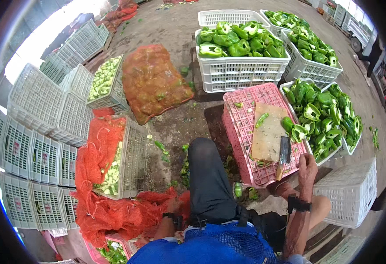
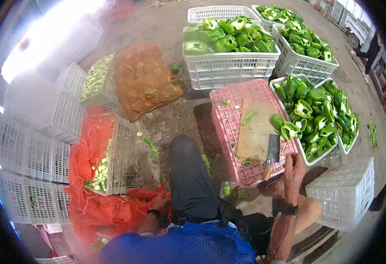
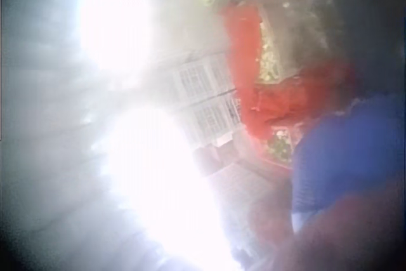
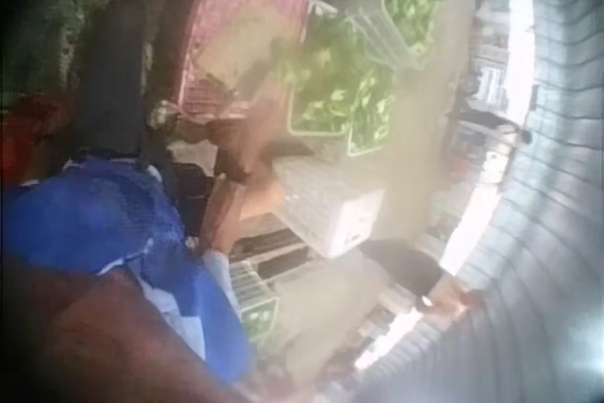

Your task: Cutting green peppers and placing them into a basket.

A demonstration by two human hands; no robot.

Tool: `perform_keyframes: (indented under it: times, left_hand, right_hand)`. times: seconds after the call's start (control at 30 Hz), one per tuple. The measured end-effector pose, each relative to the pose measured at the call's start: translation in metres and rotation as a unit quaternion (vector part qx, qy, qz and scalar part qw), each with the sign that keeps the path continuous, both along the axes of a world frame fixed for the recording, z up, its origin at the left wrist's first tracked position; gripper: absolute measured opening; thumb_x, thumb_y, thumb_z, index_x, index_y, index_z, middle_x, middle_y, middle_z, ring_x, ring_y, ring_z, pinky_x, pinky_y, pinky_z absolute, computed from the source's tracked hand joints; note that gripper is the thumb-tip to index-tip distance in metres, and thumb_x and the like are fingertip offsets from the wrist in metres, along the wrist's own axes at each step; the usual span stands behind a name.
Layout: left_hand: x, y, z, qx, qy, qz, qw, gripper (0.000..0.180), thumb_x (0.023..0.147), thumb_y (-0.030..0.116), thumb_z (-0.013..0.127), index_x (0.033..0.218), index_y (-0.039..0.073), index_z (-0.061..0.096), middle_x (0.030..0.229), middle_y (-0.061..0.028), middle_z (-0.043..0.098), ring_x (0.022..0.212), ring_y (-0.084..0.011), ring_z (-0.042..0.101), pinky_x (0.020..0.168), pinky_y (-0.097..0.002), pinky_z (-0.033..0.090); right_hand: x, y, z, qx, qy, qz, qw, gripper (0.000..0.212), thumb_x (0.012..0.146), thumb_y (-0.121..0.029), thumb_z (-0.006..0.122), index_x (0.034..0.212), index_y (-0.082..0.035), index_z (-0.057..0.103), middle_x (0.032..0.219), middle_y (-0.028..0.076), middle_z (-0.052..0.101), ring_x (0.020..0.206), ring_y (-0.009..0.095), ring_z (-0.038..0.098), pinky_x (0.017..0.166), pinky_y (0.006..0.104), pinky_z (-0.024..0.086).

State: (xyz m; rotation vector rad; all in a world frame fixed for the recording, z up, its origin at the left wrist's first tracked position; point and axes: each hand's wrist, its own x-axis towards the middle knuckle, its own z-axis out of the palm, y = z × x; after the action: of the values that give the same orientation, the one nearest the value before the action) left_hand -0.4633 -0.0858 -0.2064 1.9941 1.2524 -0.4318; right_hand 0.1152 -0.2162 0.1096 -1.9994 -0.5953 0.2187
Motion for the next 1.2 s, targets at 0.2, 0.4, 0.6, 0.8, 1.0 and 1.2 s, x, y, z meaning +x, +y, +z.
perform_keyframes:
  times: [0.2,0.4,0.6,0.8,1.0,1.2]
  left_hand:
    - [0.124,0.142,0.228,0.122,-0.335,0.381,0.853,0.024,0.090,0.007,0.061,0.113,-0.001,0.064,0.094,-0.0122,0.067,0.074,-0.0216,0.066,0.065,-0.0360,0.054]
    - [0.309,0.179,0.400,0.194,-0.540,0.225,0.787,0.019,0.093,0.007,0.065,0.111,0.001,0.065,0.095,-0.0090,0.068,0.077,-0.0193,0.066,0.077,-0.0335,0.054]
    - [0.408,0.186,0.352,0.079,-0.289,-0.072,0.951,0.024,0.087,0.010,0.072,0.110,0.002,0.069,0.090,-0.0131,0.070,0.077,-0.0274,0.069,0.073,-0.0346,0.055]
    - [0.409,0.177,0.335,-0.039,-0.250,-0.057,0.966,0.034,0.085,0.013,0.073,0.117,0.004,0.067,0.090,-0.0167,0.068,0.080,-0.0337,0.067,0.071,-0.0405,0.054]
    - [0.385,0.151,0.318,-0.054,-0.221,-0.001,0.974,0.030,0.095,0.022,0.063,0.119,0.004,0.067,0.108,-0.0191,0.070,0.102,-0.0356,0.068,0.086,-0.0391,0.054]
    - [0.357,0.142,0.332,-0.101,-0.257,0.097,0.956,0.025,0.093,0.019,0.066,0.114,0.004,0.064,0.097,-0.0204,0.068,0.088,-0.0372,0.067,0.076,-0.0429,0.053]
  right_hand:
    - [0.015,0.046,0.022,-0.069,-0.038,0.102,0.992,0.019,0.098,-0.013,0.058,0.106,0.004,0.063,0.079,0.008,0.064,0.068,0.014,0.058,0.062,0.0293,0.049]
    - [0.014,0.083,-0.019,-0.113,0.077,0.194,0.971,0.020,0.095,-0.009,0.061,0.112,0.002,0.061,0.078,0.009,0.066,0.067,0.018,0.063,0.062,0.0328,0.051]
    - [0.033,0.093,-0.050,-0.100,0.064,0.275,0.954,0.021,0.092,-0.009,0.066,0.110,0.001,0.062,0.087,0.020,0.069,0.071,0.034,0.070,0.062,0.0396,0.054]
    - [0.031,0.095,-0.052,-0.076,0.088,0.296,0.948,0.021,0.091,-0.008,0.066,0.108,0.001,0.062,0.083,0.017,0.068,0.070,0.031,0.066,0.064,0.0385,0.053]
    - [0.007,0.096,-0.041,-0.193,0.220,0.198,0.936,0.016,0.098,-0.012,0.058,0.109,-0.002,0.063,0.081,0.018,0.065,0.070,0.034,0.067,0.063,0.0423,0.052]
    - [-0.037,0.131,0.066,-0.231,0.190,0.303,0.905,0.004,0.099,-0.004,0.057,0.100,-0.002,0.061,0.071,0.003,0.058,0.061,0.011,0.056,0.055,0.0282,0.046]
